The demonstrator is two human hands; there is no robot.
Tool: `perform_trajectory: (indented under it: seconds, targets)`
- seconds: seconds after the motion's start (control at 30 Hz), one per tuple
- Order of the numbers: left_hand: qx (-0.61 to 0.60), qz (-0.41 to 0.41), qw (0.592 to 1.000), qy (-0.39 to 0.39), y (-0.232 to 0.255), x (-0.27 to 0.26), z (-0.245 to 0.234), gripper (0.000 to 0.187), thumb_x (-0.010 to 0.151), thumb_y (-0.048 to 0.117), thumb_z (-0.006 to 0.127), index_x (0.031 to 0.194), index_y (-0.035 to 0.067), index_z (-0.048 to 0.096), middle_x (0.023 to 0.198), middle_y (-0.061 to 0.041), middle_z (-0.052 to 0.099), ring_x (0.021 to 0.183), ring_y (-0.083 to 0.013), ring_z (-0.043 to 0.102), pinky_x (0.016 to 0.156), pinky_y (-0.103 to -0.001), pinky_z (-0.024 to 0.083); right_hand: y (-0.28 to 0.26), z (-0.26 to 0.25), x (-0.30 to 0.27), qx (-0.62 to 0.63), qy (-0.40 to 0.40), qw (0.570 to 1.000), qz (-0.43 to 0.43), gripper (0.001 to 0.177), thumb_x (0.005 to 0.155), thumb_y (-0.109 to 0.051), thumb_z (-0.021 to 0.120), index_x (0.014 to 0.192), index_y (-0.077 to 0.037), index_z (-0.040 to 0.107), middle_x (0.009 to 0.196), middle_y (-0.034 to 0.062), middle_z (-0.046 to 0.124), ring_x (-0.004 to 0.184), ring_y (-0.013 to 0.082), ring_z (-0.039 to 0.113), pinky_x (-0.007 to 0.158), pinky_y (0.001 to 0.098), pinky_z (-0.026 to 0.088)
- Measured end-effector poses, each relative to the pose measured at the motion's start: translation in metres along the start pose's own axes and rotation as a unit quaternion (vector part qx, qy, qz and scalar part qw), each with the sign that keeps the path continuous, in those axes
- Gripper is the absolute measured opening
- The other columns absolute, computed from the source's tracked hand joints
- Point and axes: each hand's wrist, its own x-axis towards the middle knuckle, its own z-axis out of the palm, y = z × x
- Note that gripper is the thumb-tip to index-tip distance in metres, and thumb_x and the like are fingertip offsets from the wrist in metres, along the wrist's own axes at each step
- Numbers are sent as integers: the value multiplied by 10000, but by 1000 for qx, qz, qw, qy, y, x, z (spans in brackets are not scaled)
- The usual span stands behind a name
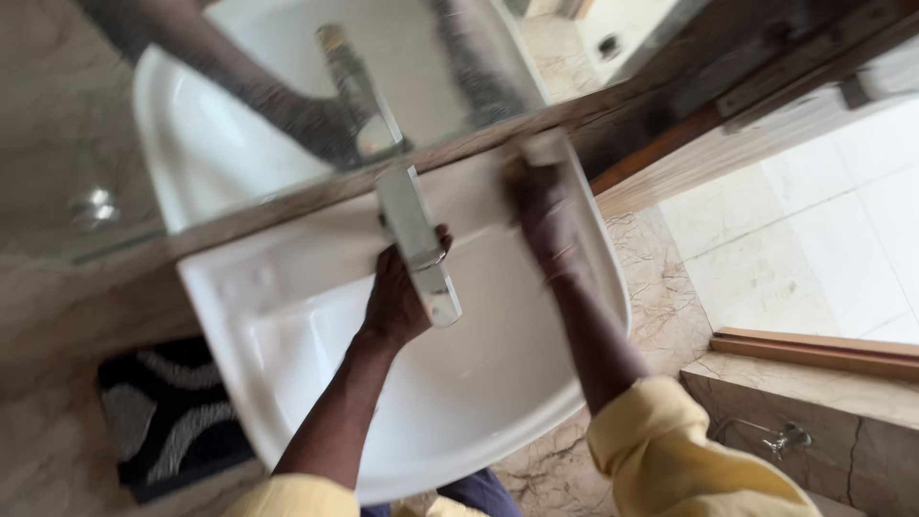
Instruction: The person wipes the inside and outside of a porcelain sink and its pedestal with a cloth.
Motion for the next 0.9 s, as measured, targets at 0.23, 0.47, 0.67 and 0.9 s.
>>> perform_trajectory:
  seconds: [0.23,0.47,0.67,0.9]
  targets:
    - [-9,-39,998,-39,-3,-2,5,769,817,176,699,1538,106,442,1595,-46,448,1441,-257,418,1186,-460,311,21,37,7,-395,-115,816,-406,188,921,-33,765,1053,-144,690,1117,38,700,1081,231,668,937,376,569]
    - [-33,-49,998,-25,9,5,-7,818,706,142,735,1491,87,510,1557,-54,490,1413,-257,439,1143,-476,325,-30,-5,-17,-430,-33,899,-77,300,977,-215,663,1259,-112,644,1143,148,612,904,328,647,681,454,584]
    - [1,-26,999,18,10,2,-2,765,737,107,704,1482,100,531,1535,-46,533,1431,-244,465,1143,-473,358,17,19,21,-389,-77,858,-327,239,985,-286,700,1164,-129,681,1108,106,681,999,282,654,831,421,569]
    - [-41,-12,998,51,8,1,-1,795,709,162,716,1477,92,521,1529,-73,533,1425,-275,464,1134,-486,350,-14,-18,3,153,-12,975,161,299,991,-323,622,1193,-121,712,1098,108,703,1001,225,679,923,373,574]
